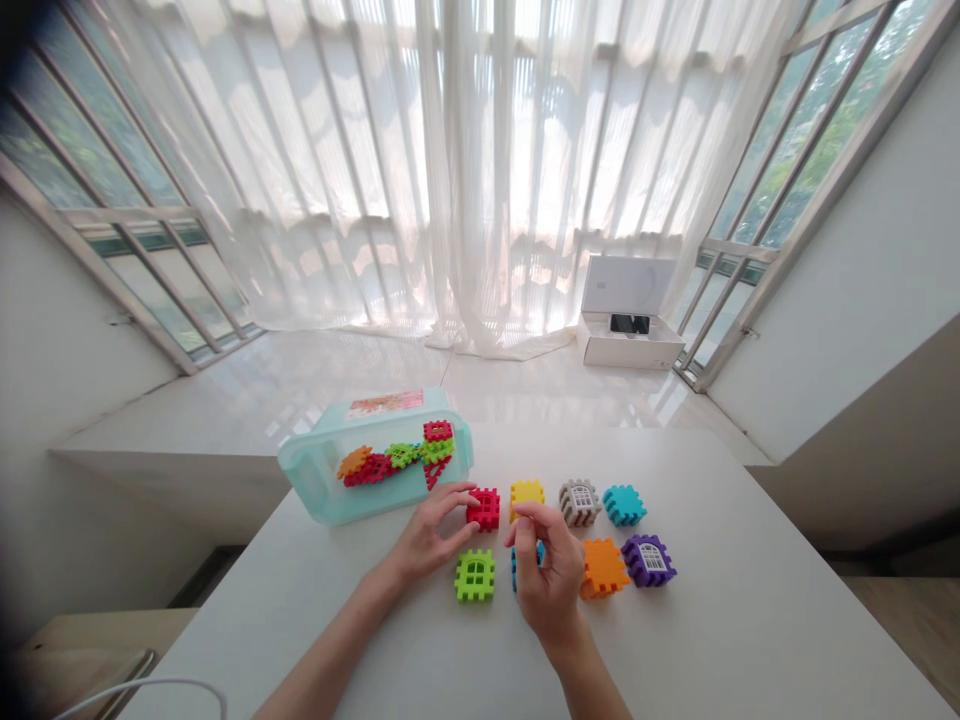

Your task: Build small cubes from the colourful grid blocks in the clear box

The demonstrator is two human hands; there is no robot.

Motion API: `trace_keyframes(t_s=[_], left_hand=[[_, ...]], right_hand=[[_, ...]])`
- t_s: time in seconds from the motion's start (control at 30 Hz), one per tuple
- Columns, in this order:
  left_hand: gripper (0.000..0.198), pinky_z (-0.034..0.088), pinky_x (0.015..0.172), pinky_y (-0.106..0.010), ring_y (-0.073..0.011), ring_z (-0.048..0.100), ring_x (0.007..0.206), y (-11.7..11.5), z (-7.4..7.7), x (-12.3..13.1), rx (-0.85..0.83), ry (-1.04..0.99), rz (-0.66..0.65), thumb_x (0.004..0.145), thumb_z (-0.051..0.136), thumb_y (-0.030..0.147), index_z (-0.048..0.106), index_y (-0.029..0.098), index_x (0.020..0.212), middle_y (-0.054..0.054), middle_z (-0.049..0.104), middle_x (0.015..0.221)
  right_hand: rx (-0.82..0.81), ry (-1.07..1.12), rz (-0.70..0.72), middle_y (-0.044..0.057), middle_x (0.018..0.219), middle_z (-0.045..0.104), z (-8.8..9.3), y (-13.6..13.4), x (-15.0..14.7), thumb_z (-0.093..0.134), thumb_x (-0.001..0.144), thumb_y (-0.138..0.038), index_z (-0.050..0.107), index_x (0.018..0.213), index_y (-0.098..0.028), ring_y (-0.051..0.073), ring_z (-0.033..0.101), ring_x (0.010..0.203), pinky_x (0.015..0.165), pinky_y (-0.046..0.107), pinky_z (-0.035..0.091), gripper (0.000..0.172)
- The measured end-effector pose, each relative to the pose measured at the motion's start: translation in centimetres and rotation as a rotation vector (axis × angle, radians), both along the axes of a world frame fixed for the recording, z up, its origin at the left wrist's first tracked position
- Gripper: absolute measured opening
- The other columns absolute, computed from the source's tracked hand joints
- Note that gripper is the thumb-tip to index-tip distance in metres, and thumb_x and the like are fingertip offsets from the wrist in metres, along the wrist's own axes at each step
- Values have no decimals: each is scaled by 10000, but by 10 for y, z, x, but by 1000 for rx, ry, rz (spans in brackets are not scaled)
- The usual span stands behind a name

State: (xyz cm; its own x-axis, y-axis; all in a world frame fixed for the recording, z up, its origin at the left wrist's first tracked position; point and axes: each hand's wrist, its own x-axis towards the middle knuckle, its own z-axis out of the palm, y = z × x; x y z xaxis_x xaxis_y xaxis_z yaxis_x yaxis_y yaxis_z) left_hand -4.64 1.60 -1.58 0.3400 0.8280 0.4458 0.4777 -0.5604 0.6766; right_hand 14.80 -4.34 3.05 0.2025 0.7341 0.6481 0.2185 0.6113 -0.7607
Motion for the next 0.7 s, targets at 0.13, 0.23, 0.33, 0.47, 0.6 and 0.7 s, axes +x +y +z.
trace_keyframes(t_s=[0.13, 0.23, 0.33, 0.47, 0.6, 0.7], left_hand=[[157, 490, 1053, -440, -261, 620, 1206, 0, 0, 0, -11, -16, -12, 859, 682, 230, 685, 233, 1016, -107, 681, 1247], [144, 492, 1049, -434, -258, 627, 1195, 0, 1, 1, -9, -30, -14, 869, 673, 241, 679, 230, 1012, -105, 694, 1225], [148, 484, 1055, -435, -257, 625, 1198, 0, 0, 1, -16, -26, -19, 879, 665, 251, 672, 222, 1024, -109, 696, 1224], [174, 478, 1060, -434, -257, 623, 1204, 1, -1, 1, -8, -30, -22, 881, 664, 259, 666, 221, 1051, -109, 698, 1229], [170, 478, 1060, -427, -253, 620, 1208, 2, -3, 1, -6, -27, -24, 883, 664, 263, 667, 222, 1049, -109, 691, 1240], [166, 481, 1059, -432, -256, 619, 1207, 2, -3, 1, -8, -19, -22, 883, 665, 263, 668, 222, 1044, -113, 683, 1251]], right_hand=[[-5, -6, 7, -19, 643, 619, 0, 0, 0, 499, 997, -194, 631, 1052, -195, 94, 557, 495, 448, 188, 461, 143], [-14, -7, 10, -22, 647, 617, -2, -1, 0, 499, 1001, -204, 630, 1050, -197, 91, 540, 478, 439, 188, 454, 141], [-20, 1, 8, -23, 651, 623, -5, 0, 0, 513, 994, -204, 635, 1050, -198, 91, 547, 483, 449, 190, 460, 134], [-22, 5, 6, -20, 652, 624, -7, 0, 0, 521, 990, -204, 637, 1052, -196, 92, 560, 494, 459, 192, 468, 132], [-23, -8, 0, -16, 648, 626, -7, 1, 1, 520, 993, -219, 636, 1050, -191, 99, 571, 499, 454, 194, 472, 133], [-28, -6, -2, -17, 649, 625, -7, 0, 1, 521, 993, -221, 637, 1054, -191, 101, 573, 501, 455, 196, 474, 134]])
